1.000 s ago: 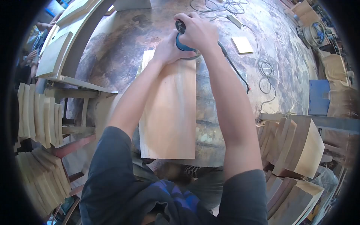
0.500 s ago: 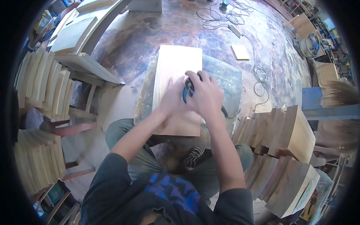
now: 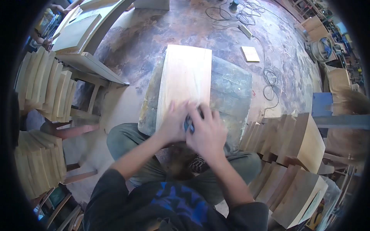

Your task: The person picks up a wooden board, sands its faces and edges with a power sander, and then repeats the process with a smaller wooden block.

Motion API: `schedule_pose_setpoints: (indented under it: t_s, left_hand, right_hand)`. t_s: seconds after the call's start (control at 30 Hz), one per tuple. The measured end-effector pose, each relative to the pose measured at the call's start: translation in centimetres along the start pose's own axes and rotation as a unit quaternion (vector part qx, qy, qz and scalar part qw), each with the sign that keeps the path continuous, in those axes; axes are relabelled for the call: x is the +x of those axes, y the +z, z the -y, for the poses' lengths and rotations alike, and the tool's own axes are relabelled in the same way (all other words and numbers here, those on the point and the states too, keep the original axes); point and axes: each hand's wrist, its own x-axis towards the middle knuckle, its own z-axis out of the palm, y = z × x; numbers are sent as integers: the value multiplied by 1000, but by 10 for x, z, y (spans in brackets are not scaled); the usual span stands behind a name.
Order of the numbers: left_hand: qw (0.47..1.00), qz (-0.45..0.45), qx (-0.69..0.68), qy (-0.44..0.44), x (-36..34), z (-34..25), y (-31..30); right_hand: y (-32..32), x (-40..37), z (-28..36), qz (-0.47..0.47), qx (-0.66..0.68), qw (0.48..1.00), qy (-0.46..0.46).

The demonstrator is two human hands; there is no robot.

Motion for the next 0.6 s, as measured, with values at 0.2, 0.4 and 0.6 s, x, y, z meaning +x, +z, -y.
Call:
schedule_pose_setpoints:
  t_s: [0.2, 0.4, 0.6]
  left_hand:
    - [998, -54, -32, 7, 128, 67, -15]
    - [995, -97, -3, -19, 216, 114, -32]
    - [994, -91, -33, -49, 259, 138, -47]
  right_hand:
    - [38, 129, -49, -77, 16, 997, -17]
    - [68, 232, -85, -102, 10, 993, -55]
    - [84, 289, -95, -108, -11, 992, -60]
